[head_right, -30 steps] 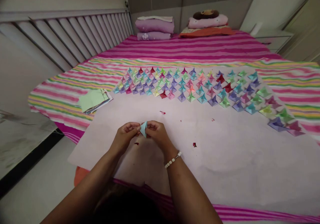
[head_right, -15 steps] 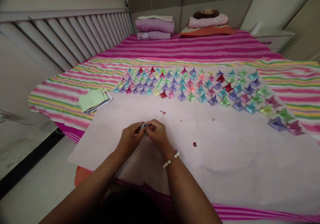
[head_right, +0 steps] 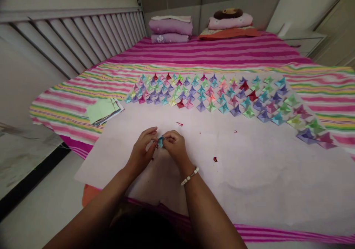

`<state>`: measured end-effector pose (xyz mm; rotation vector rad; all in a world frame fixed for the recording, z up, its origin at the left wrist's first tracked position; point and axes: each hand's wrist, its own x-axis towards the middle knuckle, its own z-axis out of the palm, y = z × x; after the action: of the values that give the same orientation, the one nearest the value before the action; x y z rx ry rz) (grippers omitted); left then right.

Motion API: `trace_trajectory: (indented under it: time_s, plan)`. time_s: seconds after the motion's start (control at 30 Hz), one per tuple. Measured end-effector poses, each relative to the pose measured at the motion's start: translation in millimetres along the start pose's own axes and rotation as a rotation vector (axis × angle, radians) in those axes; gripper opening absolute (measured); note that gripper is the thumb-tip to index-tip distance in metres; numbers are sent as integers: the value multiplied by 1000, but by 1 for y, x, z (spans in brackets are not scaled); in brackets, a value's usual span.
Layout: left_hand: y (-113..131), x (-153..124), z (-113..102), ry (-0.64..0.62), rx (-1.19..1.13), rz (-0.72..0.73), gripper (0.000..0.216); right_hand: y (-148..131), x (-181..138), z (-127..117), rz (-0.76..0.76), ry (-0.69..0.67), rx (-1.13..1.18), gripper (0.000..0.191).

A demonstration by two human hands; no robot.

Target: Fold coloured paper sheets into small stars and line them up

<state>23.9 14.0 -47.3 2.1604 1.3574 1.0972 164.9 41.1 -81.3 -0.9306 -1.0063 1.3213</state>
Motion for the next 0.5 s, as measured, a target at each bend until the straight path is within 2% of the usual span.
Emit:
trace_trajectory:
  time_s: [0.1,0.2,0.5]
  plan:
    - [-4,-2,-2,-82,21,95,34,-2,0,-2,54,-14,6,7]
    - [-7,-3,-1,-75,27,101,34,-5,-1,-4,77,-22,40,7]
    - [8,4,-7,74,-207,-203,10,-10,-4,-4,102,-182,120,21]
